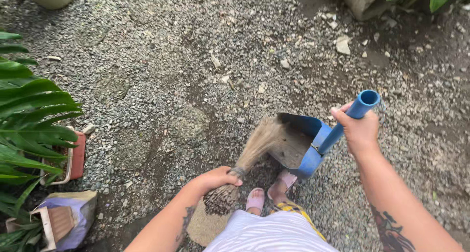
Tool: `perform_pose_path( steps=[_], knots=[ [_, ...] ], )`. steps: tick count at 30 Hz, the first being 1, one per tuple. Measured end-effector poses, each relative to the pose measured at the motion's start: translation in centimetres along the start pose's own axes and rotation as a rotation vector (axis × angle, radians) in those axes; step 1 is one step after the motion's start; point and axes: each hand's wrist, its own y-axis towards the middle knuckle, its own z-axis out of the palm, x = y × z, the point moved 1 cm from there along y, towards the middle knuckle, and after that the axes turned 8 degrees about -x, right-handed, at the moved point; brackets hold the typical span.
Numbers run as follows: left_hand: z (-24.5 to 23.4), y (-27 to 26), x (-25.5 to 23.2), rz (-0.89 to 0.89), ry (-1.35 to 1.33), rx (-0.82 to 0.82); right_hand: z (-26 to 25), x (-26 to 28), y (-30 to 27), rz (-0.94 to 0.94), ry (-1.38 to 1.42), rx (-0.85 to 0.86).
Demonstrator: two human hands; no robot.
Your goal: The person sweeps a gravel path in a garden using a traditional broom and a dustpan. They gather leaves and debris into a pile and then sweep the debris into the dustpan.
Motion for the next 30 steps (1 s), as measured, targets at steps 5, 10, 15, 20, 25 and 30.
perform_pose_path(
  steps=[5, 10, 15, 20, 25, 30],
  knots=[
    [-2.1, 1.1, -5.4, -0.160, -0.373, -0.139, 5.3, 1.1, 6.0, -0.112, -0.095, 0.094],
    [-6.0, 7.7, -9.3, -0.251, -0.385, -0.354, 9.5, 2.2, 9.5, -0.124, -0.095, 0.155],
    [-13.5, 15.5, -10.0, -0.233, -0.109, -0.495, 14.8, 3.2, 13.5, -0.121, -0.074, 0.137],
    [-19.9, 24.0, -8.6, -0.233, 0.311, -0.592, 20.3, 5.0, 15.3, -0.077, -0.213, 0.144],
    [-20.3, 24.3, -9.6, -0.142, 0.253, -0.210, 24.4, 6.7, 16.4, -0.031, -0.259, 0.107],
    [-24.6, 15.6, -14.0, -0.209, -0.054, 0.079, 25.2, 7.1, 17.7, 0.026, -0.264, 0.080]
  ],
)
